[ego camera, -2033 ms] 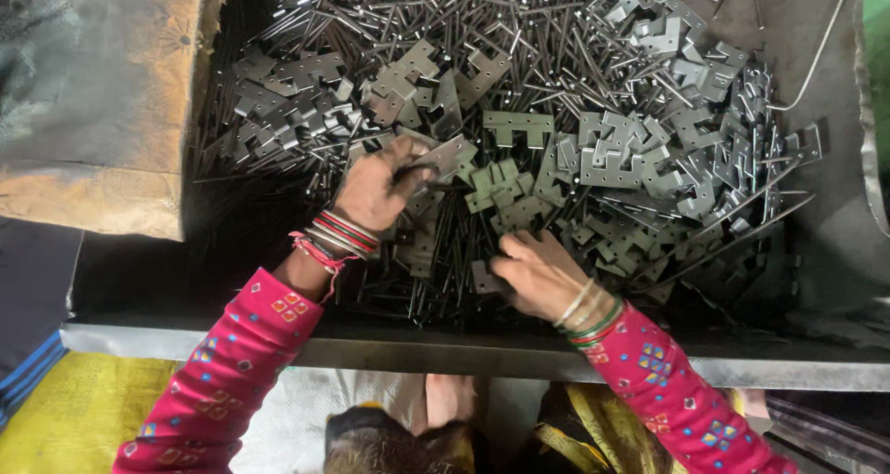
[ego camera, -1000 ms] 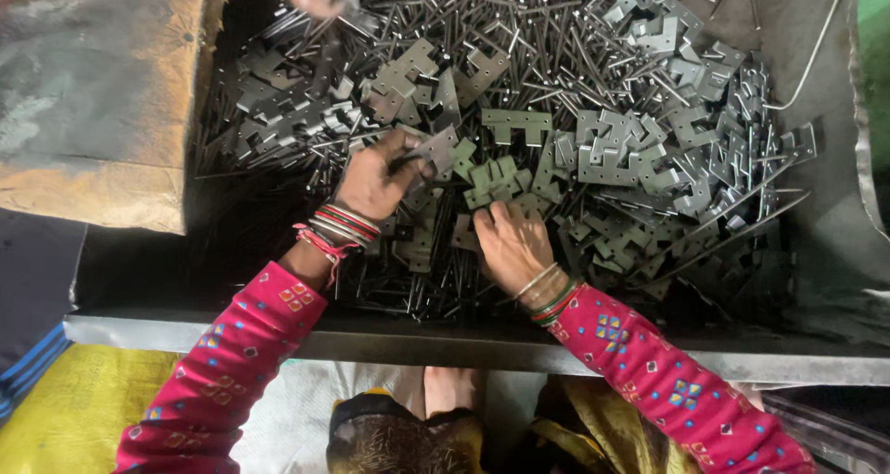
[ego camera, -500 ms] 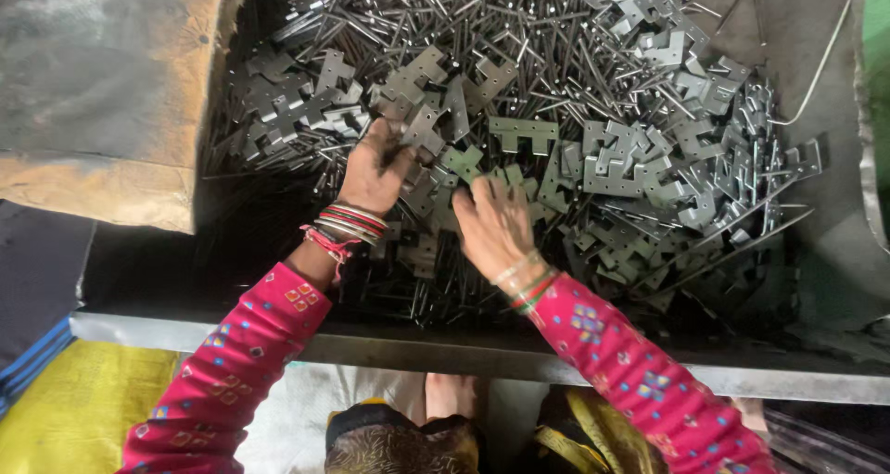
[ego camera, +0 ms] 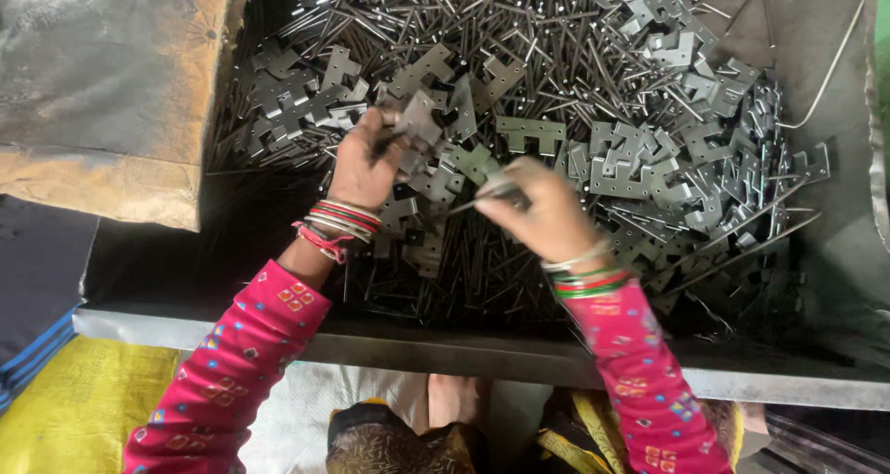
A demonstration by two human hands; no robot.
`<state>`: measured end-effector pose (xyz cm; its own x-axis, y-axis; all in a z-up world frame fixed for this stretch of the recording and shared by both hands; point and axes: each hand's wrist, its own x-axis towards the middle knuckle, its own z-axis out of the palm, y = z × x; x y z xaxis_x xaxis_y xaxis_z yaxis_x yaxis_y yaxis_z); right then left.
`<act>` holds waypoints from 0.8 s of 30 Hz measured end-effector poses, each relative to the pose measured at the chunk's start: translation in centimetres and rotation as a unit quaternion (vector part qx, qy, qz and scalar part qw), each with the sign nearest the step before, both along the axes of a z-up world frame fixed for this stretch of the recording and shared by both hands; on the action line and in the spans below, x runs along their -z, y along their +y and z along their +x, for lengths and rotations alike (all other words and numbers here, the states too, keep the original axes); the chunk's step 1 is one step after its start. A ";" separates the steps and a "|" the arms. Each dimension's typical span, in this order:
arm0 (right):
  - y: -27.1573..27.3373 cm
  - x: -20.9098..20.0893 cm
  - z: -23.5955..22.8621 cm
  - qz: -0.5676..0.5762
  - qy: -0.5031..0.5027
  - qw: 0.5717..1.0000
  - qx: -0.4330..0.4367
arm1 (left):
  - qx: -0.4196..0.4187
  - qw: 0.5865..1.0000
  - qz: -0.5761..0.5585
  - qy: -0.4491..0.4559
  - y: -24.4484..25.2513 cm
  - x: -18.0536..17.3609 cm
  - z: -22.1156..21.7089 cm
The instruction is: The person inserts metal rods into metal hinge plates by hand, working from a large bin of mixed parts. They repeatedly pick up a hinge plate and a rod, align them, and push the rod through the plate's holes.
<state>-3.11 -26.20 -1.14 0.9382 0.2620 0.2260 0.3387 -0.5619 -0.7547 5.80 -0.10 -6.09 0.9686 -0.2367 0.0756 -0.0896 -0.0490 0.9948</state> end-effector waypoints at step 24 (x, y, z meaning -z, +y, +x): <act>-1.8 -0.1 -1.9 -0.419 0.071 0.886 0.184 | -0.145 0.883 0.289 -0.340 9.4 -11.0 -5.7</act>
<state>-5.05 -27.99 -1.08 0.9984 -0.0476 -0.0305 -0.0488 -0.9980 -0.0413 0.13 9.33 4.92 0.7723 -0.1755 0.6105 -0.5566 -0.6500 0.5173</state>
